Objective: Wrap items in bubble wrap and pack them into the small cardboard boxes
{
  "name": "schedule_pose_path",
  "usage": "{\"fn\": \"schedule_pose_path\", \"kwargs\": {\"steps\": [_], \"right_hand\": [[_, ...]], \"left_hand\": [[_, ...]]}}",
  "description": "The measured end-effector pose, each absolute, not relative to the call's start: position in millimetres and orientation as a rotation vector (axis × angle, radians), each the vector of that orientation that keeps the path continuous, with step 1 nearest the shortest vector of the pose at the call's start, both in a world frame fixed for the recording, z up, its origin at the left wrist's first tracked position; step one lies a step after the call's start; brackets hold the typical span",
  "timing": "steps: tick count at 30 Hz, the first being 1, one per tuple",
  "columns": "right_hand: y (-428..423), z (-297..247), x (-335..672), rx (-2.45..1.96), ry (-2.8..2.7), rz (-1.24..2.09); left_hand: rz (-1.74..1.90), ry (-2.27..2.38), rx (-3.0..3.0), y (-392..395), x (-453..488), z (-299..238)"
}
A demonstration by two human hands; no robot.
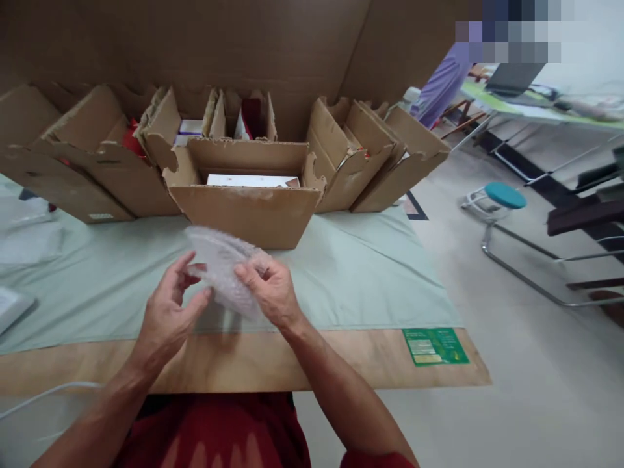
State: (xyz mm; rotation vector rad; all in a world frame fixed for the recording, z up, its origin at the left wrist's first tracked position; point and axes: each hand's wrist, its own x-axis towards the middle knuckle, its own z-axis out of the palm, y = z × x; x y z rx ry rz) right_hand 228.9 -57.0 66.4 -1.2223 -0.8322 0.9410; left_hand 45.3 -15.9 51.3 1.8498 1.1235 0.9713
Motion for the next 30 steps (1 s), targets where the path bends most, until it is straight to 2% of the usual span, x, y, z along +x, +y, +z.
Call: {"fn": "schedule_pose_path", "kwargs": {"steps": [7, 12, 16, 21, 27, 30], "right_hand": [[-70, 82, 255, -1.112, -0.326, 0.744], [-78, 67, 237, -1.142, -0.504, 0.941], [-79, 64, 219, -1.131, -0.552, 1.061], [-78, 72, 224, -1.072, -0.377, 0.915], [-102, 78, 273, -1.121, -0.348, 0.499], [-127, 66, 294, -1.312, -0.434, 0.538]], "left_hand": [[1.054, 1.043, 1.718, -2, 23, 52], [0.896, 0.895, 1.817, -12, 33, 51], [0.988, 0.822, 1.955, -25, 59, 50], [1.082, 0.800, 2.066, -24, 46, 47], [1.006, 0.887, 2.225, 13, -25, 62], [0.890, 0.943, 2.382, 32, -58, 50]]}}
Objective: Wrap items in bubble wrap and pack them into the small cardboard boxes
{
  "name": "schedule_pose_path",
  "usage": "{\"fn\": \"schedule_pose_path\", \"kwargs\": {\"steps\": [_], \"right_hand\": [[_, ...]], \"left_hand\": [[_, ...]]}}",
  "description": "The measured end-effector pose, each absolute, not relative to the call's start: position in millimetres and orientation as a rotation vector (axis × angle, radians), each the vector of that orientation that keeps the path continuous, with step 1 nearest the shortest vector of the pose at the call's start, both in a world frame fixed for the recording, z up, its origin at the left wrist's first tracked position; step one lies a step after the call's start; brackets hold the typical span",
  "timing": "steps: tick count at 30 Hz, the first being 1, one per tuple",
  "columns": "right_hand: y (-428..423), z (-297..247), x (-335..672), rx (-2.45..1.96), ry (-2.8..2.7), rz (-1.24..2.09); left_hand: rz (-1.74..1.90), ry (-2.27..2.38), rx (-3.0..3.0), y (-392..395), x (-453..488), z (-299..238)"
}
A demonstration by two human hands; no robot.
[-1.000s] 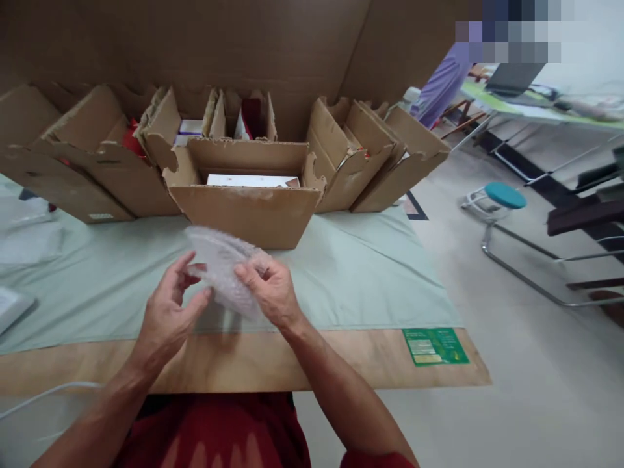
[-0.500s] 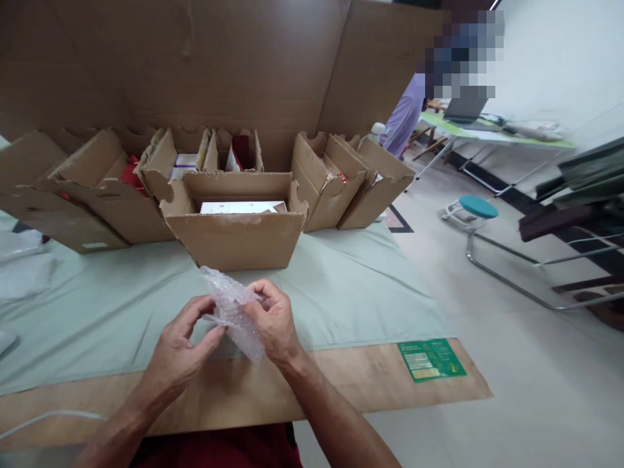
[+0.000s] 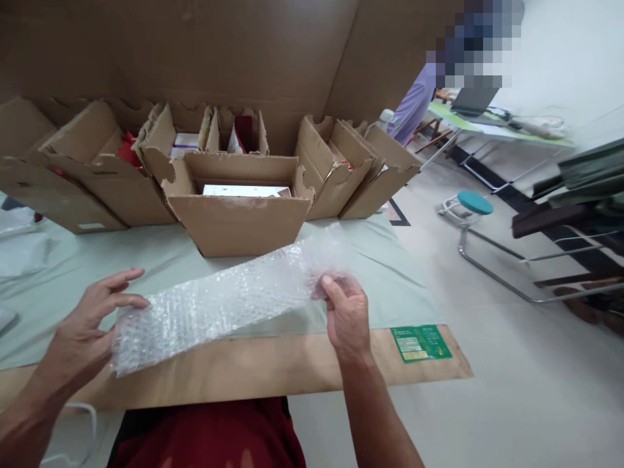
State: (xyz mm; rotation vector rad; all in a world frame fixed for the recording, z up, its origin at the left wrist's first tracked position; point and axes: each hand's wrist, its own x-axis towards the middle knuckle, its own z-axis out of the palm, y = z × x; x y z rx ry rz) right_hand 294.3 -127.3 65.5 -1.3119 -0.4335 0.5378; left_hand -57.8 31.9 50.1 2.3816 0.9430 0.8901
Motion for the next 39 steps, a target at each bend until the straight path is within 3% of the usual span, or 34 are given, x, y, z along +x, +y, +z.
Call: {"fn": "schedule_pose_path", "kwargs": {"steps": [3, 6, 11, 18, 23, 29, 34, 37, 39], "right_hand": [[-155, 46, 305, -1.600, -0.579, 0.678], [-178, 33, 313, -1.795, -0.652, 0.520], [-188, 41, 319, -1.959, -1.007, 0.133], [-151, 32, 300, -1.929, -1.890, 0.197], [-136, 28, 302, -1.929, -1.868, 0.194], [-138, 74, 296, -1.880, -1.761, 0.329], [-132, 101, 318, -1.879, -1.556, 0.483], [-114, 90, 339, -1.875, -1.416, 0.654], [-103, 75, 348, -1.955, -1.368, 0.573]], "left_hand": [[0.714, 1.106, 2.532, 37, -75, 30], [0.719, 1.245, 2.550, 28, -72, 24], [0.819, 1.117, 2.632, 11, -45, 55], [1.042, 1.320, 2.591, -2, -40, 97], [0.954, 1.108, 2.595, -12, -29, 84], [0.637, 0.883, 2.750, -22, -2, 39], [0.803, 1.085, 2.618, 1, -31, 43], [0.902, 1.268, 2.532, 21, -39, 49], [0.857, 1.377, 2.535, 30, -33, 49]]}}
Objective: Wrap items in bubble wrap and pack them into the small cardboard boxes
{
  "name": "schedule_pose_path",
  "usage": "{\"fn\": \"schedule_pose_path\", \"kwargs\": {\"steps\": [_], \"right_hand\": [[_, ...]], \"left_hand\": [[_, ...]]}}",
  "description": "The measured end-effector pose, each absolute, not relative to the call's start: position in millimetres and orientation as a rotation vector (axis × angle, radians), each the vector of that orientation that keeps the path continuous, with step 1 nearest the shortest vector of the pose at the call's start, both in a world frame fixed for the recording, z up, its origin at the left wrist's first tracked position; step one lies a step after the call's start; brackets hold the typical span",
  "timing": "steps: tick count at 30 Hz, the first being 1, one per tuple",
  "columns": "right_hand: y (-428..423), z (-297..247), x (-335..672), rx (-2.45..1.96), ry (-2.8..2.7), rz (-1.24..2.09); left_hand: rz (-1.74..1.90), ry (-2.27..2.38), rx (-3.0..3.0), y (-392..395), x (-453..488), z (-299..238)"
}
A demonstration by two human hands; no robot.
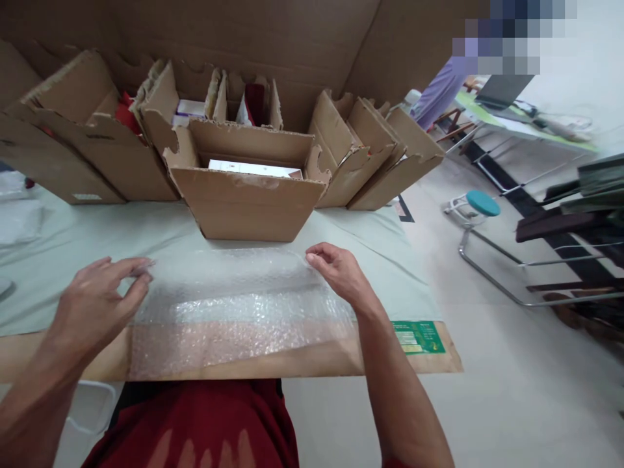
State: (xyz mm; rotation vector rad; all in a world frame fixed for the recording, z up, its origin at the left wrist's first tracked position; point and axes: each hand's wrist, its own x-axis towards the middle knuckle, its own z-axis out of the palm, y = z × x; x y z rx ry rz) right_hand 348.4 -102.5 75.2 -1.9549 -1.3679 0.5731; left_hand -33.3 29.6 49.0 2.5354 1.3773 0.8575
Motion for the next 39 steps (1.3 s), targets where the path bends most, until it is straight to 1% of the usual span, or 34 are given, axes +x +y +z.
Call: {"fn": "schedule_pose_path", "kwargs": {"steps": [3, 5, 7, 9, 11, 14, 16, 18, 23, 27, 31, 35, 36, 37, 39], "right_hand": [[-102, 58, 351, -2.044, -1.318, 0.112], [-114, 56, 346, -1.993, -1.272, -0.186], [-130, 61, 336, -1.918, -1.230, -0.381], [-141, 67, 320, -1.864, -1.237, -0.470], [-142, 66, 299, -1.850, -1.405, -0.394], [-126, 52, 268, -1.865, -1.900, -0.046], [-113, 38, 257, -1.877, -2.151, 0.147], [-108, 26, 260, -1.955, -2.210, 0.206], [-131, 7, 310, -2.306, -1.891, 0.030], [-155, 9, 328, -2.446, -1.716, -0.104], [-152, 22, 297, -2.369, -1.723, -0.213], [-142, 25, 269, -2.023, -2.155, 0.002], [-143, 24, 272, -2.000, -2.205, 0.033], [-145, 21, 280, -2.041, -2.189, 0.023], [-156, 17, 306, -2.253, -1.977, -0.099]], "left_hand": [[0.707, 1.496, 2.542, 33, -20, 45], [0.731, 1.520, 2.526, 28, -14, 43], [0.821, 1.460, 2.541, 18, -10, 42], [0.829, 1.314, 2.605, 5, -4, 40], [0.744, 1.128, 2.691, -7, 6, 36], [0.534, 0.924, 2.793, -20, 22, 25], [0.423, 0.869, 2.813, -22, 26, 16], [0.371, 0.869, 2.811, -20, 23, 9], [0.379, 0.912, 2.815, -8, 4, 1], [0.393, 0.924, 2.760, -5, 1, -1], [0.376, 0.913, 2.792, -5, 3, 0], [0.325, 0.925, 2.843, -6, 4, 2], [0.310, 0.930, 2.855, -7, 4, 2], [0.301, 0.930, 2.868, -7, 4, 3], [0.322, 0.925, 2.886, -7, 4, 4]]}}
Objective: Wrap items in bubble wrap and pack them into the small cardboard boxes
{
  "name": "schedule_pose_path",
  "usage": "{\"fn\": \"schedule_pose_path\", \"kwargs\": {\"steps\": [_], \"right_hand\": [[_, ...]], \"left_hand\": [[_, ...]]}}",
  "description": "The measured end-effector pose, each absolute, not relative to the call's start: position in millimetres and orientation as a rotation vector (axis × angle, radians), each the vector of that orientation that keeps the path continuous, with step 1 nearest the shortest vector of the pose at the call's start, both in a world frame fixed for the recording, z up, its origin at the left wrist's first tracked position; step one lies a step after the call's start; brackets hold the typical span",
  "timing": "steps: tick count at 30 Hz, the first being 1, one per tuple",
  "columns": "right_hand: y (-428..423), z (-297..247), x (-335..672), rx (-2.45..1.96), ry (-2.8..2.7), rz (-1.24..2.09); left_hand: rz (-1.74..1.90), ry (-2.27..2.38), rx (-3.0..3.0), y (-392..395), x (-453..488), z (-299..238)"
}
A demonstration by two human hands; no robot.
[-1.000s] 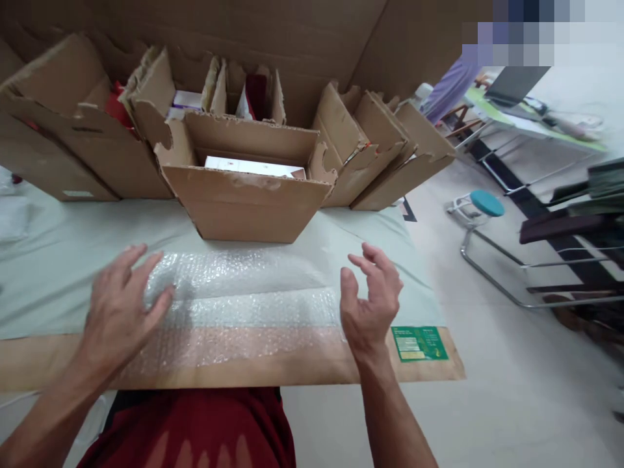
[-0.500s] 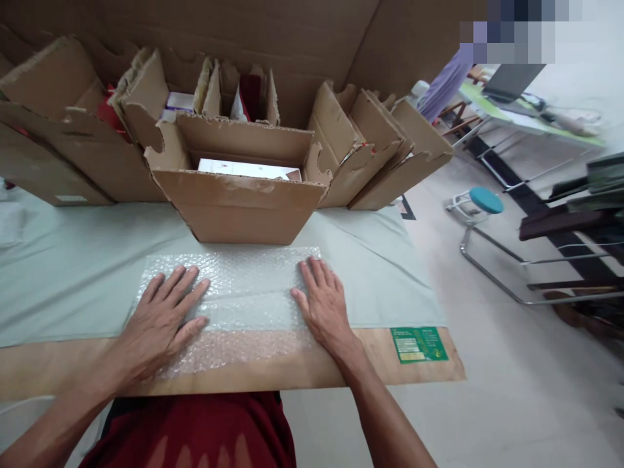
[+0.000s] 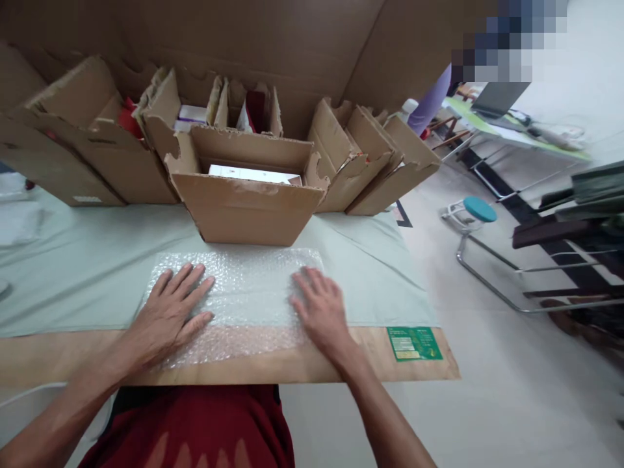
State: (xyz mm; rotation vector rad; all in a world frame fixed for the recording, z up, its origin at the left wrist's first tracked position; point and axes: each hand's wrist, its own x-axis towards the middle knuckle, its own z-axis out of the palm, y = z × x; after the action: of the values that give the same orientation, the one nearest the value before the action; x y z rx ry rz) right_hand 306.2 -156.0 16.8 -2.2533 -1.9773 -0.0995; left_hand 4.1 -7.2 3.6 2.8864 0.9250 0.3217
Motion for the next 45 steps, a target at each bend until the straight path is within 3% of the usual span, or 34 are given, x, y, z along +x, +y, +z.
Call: {"fn": "schedule_pose_path", "kwargs": {"steps": [3, 7, 13, 18, 21, 27, 31, 39, 45], "right_hand": [[-179, 15, 351, -2.447, -1.628, -0.306], [-202, 22, 373, -2.313, -1.631, -0.282], [-211, 32, 352, -2.201, -1.815, -0.146], [-216, 26, 326, -2.283, -1.727, -0.079], [-214, 27, 314, -2.272, -1.581, 0.081], [-211, 57, 317, -2.040, -0.895, 0.758], [-210, 67, 326, -1.918, -0.566, 0.894], [-224, 58, 333, -1.842, -0.531, 0.901], [-254, 51, 344, -1.790, -0.870, 0.898]], "left_hand": [[0.493, 0.994, 2.856, -5, -3, 8], [0.674, 1.160, 2.742, -1, -36, 23], [0.535, 0.890, 2.764, -23, -85, 44], [0.386, 0.778, 2.819, -46, -78, 31], [0.405, 0.782, 2.863, -47, -70, 22], [0.424, 0.783, 2.897, -46, -67, 28], [0.483, 0.727, 2.907, -45, -64, 28], [0.640, 0.673, 2.854, -37, -61, 20], [0.729, 0.809, 2.536, -28, -54, 43]]}}
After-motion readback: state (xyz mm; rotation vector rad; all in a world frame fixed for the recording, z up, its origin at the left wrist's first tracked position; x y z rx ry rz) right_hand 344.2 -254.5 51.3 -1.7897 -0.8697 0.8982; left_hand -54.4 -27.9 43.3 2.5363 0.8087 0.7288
